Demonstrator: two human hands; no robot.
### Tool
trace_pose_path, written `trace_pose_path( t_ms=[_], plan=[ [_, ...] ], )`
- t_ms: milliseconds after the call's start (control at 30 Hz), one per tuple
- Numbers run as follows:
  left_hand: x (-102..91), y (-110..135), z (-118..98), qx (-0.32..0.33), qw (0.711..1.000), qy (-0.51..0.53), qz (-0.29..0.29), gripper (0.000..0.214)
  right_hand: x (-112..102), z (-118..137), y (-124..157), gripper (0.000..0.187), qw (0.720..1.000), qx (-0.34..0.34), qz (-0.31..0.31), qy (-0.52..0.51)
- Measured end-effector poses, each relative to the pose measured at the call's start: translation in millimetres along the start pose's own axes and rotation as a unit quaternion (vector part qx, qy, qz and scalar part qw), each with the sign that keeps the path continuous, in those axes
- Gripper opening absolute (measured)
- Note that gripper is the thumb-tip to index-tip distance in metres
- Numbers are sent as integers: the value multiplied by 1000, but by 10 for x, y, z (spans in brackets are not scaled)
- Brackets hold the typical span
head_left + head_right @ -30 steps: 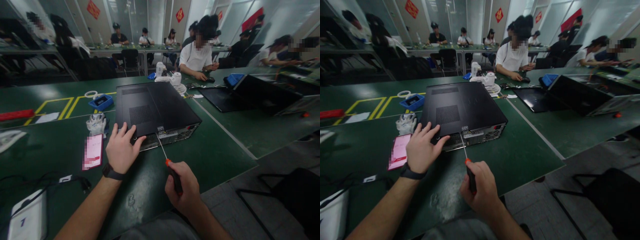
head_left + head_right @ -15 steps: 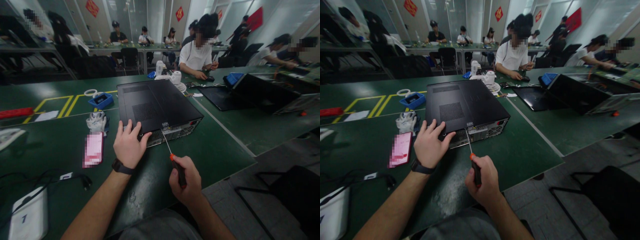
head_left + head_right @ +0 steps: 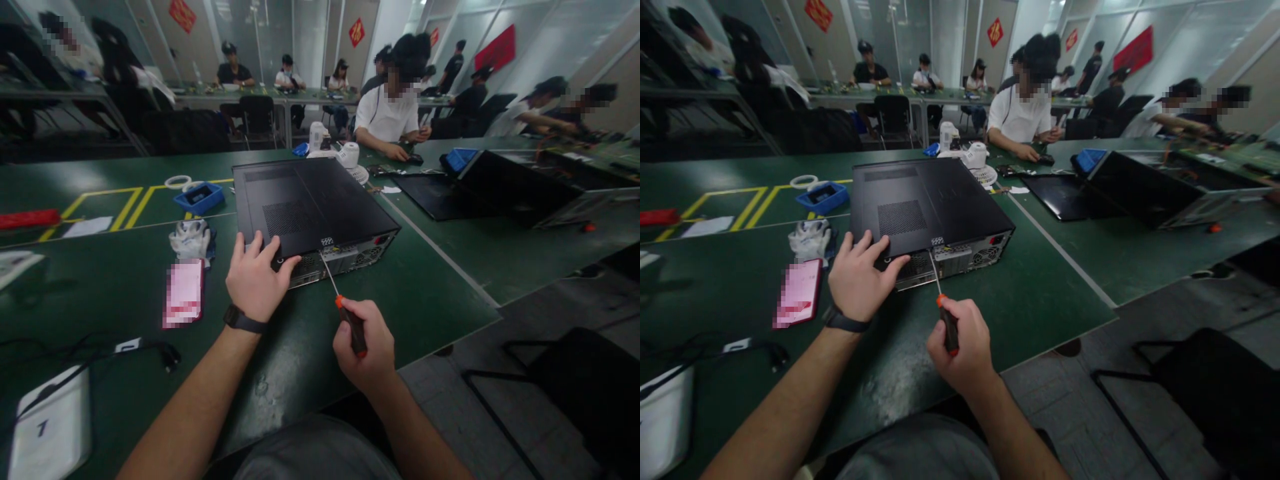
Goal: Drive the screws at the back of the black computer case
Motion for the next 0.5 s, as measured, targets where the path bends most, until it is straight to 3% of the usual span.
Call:
trace_pose_path(
  t_ms=[233,500],
  plan=[
    [-36,-26,-58,-9,999,-17,39,53,-16,4,43,24,999,31,-13,37],
    [33,-41,-279,75,996,12,50,39,-148,2,100,20,991,19,-62,114]
  ],
)
Point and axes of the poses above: each hand's wrist, its own y-axis away from the middle knuckle, its own x-axis out of the palm, z = x × y, the point moved 5 cm from there along -y, towards the middle knuckle, and after that the axes turned 2 degrees about y, right-handed, at the moved point
